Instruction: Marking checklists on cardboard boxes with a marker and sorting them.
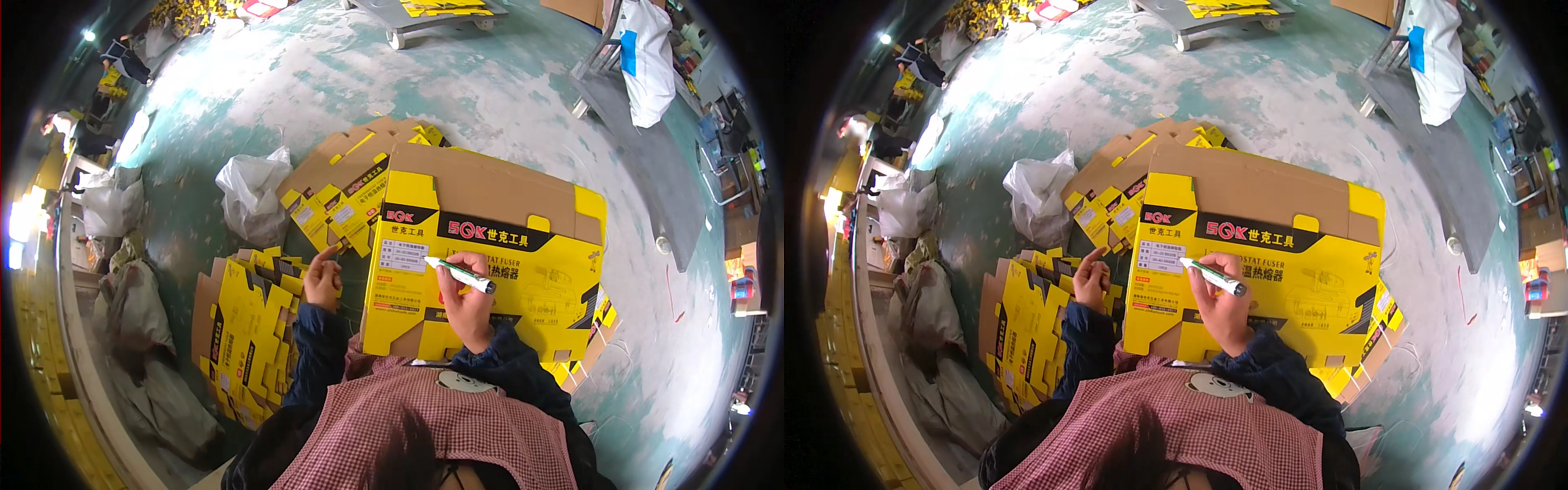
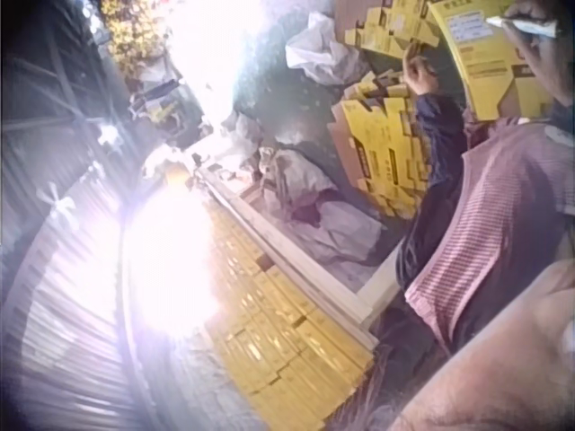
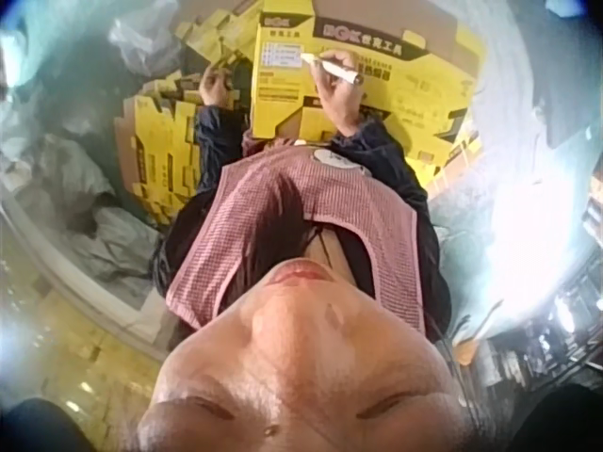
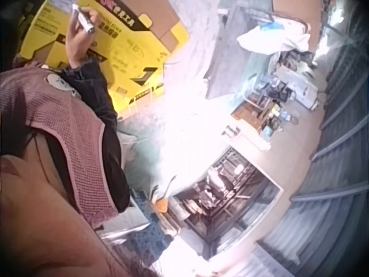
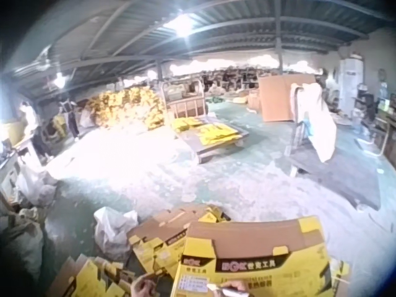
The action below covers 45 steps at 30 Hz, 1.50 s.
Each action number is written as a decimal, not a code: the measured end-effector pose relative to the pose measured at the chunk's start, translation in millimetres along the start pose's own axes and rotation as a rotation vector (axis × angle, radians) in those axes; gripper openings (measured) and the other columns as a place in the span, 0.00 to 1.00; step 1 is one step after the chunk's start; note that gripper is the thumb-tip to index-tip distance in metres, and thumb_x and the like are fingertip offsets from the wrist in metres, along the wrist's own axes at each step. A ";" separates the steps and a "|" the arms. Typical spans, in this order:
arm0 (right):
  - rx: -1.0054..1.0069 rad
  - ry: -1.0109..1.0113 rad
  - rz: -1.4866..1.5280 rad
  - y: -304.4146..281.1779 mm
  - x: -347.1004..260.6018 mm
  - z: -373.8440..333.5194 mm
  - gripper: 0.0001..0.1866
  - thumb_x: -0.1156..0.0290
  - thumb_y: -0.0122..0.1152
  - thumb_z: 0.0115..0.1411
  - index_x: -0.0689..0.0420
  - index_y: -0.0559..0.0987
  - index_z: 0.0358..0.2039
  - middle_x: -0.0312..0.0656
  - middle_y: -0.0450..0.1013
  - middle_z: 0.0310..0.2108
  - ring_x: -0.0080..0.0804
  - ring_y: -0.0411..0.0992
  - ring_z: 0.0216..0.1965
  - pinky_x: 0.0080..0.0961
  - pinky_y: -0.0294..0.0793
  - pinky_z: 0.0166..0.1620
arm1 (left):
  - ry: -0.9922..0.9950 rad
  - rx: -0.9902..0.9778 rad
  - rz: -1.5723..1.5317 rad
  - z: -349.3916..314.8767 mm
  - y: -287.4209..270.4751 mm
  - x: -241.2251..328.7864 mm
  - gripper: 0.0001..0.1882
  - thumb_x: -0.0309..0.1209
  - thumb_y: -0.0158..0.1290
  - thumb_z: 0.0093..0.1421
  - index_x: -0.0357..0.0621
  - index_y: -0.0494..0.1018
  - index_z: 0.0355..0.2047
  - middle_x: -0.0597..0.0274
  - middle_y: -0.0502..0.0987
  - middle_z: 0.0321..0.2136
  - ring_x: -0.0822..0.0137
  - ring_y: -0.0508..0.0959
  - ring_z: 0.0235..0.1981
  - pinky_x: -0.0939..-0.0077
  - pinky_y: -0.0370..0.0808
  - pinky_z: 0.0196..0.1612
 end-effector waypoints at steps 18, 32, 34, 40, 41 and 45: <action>0.051 0.001 0.108 -13.0 8.3 -7.7 0.08 0.77 0.49 0.65 0.60 0.64 0.43 0.39 0.62 0.38 0.23 0.65 0.38 0.19 0.67 0.42 | 0.258 -0.233 0.289 -61.3 83.5 90.4 0.19 0.28 0.53 0.60 0.38 0.71 0.51 0.57 0.72 0.34 0.67 0.73 0.35 0.75 0.71 0.41; 0.114 -0.179 0.149 -33.9 -47.1 -24.8 0.13 0.78 0.54 0.58 0.61 0.64 0.42 0.43 0.63 0.33 0.26 0.63 0.28 0.18 0.63 0.33 | 0.533 0.076 0.068 -67.6 53.4 135.4 0.09 0.28 0.47 0.65 0.33 0.72 0.38 0.69 0.69 0.27 0.78 0.67 0.30 0.83 0.65 0.32; 0.099 -0.150 0.168 -32.9 -48.6 -27.2 0.14 0.80 0.53 0.58 0.61 0.63 0.44 0.43 0.63 0.34 0.29 0.67 0.31 0.20 0.67 0.37 | 0.594 0.222 0.002 -39.5 36.7 147.8 0.11 0.30 0.46 0.66 0.33 0.73 0.41 0.70 0.71 0.28 0.80 0.68 0.30 0.85 0.66 0.33; 0.111 -0.054 0.212 -24.5 -51.2 -20.4 0.11 0.76 0.53 0.62 0.58 0.64 0.44 0.33 0.64 0.26 0.15 0.60 0.23 0.11 0.59 0.27 | 0.524 0.286 -0.343 87.6 -32.4 113.7 0.18 0.36 0.48 0.66 0.32 0.73 0.47 0.61 0.78 0.38 0.76 0.75 0.32 0.84 0.71 0.37; 0.076 -0.009 0.236 -25.7 -47.2 -21.8 0.12 0.78 0.54 0.61 0.60 0.64 0.44 0.38 0.65 0.32 0.20 0.66 0.30 0.15 0.65 0.34 | 0.516 0.264 -0.340 108.8 -43.6 102.7 0.18 0.36 0.48 0.66 0.32 0.73 0.47 0.61 0.78 0.38 0.76 0.75 0.32 0.84 0.71 0.37; 0.045 0.048 0.284 -23.5 -49.7 -23.7 0.12 0.78 0.56 0.61 0.61 0.65 0.42 0.40 0.67 0.36 0.22 0.71 0.35 0.17 0.70 0.38 | 0.440 0.336 -0.234 165.3 -94.8 41.5 0.18 0.37 0.51 0.65 0.33 0.73 0.46 0.60 0.79 0.36 0.74 0.75 0.32 0.80 0.72 0.38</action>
Point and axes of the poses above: each hand's wrist, its own z-axis towards the middle knuckle, its own y-axis out of the palm, x = y × z, the point moved 3 cm from there along z, towards the middle knuckle
